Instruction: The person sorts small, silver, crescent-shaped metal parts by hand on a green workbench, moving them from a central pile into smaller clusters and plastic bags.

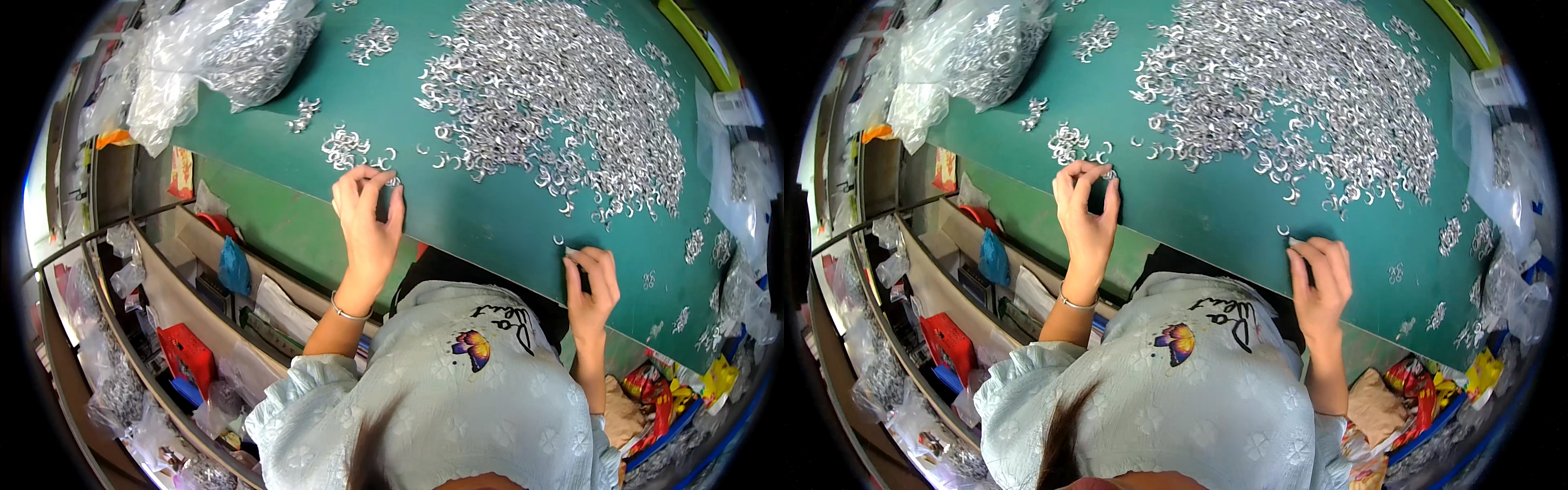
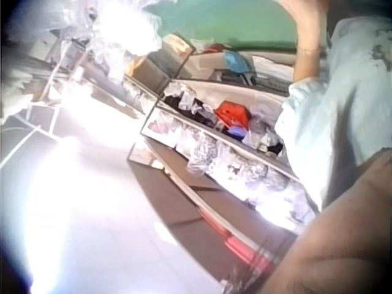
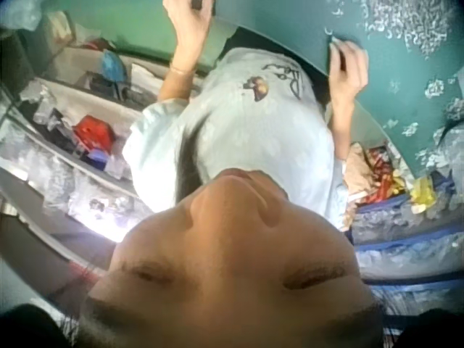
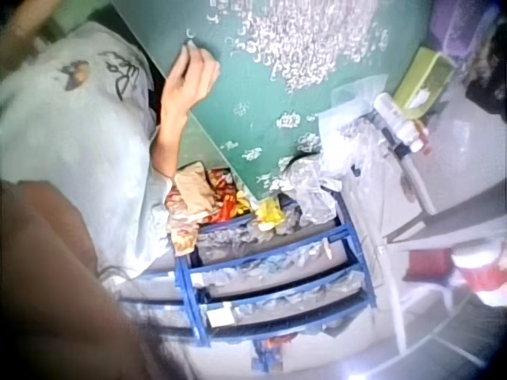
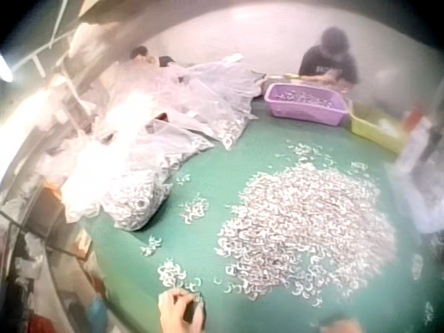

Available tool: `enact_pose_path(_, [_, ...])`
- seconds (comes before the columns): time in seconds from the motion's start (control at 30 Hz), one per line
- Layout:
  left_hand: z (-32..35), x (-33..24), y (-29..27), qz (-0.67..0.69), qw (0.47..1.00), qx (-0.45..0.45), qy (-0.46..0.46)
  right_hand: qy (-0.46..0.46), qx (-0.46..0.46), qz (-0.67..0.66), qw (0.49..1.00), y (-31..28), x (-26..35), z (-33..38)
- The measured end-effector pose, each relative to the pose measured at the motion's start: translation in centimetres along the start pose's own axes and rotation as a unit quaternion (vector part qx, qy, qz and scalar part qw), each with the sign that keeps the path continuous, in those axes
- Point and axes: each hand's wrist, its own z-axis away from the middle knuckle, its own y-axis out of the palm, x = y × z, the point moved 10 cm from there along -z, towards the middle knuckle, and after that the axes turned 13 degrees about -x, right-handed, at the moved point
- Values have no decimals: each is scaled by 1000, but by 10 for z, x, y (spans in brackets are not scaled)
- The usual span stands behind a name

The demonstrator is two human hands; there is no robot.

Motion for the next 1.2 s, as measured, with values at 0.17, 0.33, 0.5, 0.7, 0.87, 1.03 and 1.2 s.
enact_pose_path(0.17, [-16,22,-6,-25,999,-27,-7,16,10,7,1000,-3,-9,-1])
enact_pose_path(0.33, [-26,6,6,-48,998,18,22,25,0,16,1000,-7,-17,0])
enact_pose_path(0.5, [-46,26,10,-104,993,-10,61,28,-15,32,999,-13,-20,-4])
enact_pose_path(0.7, [-53,30,4,-89,994,-17,57,31,-37,31,998,-20,-25,-4])
enact_pose_path(0.87, [-52,34,27,-26,993,68,96,39,-45,25,998,-21,-27,-4])
enact_pose_path(1.03, [-65,31,45,9,989,108,100,39,-42,27,998,-21,-29,-6])
enact_pose_path(1.2, [-97,27,72,-20,985,56,165,52,-44,26,997,-24,-33,-7])
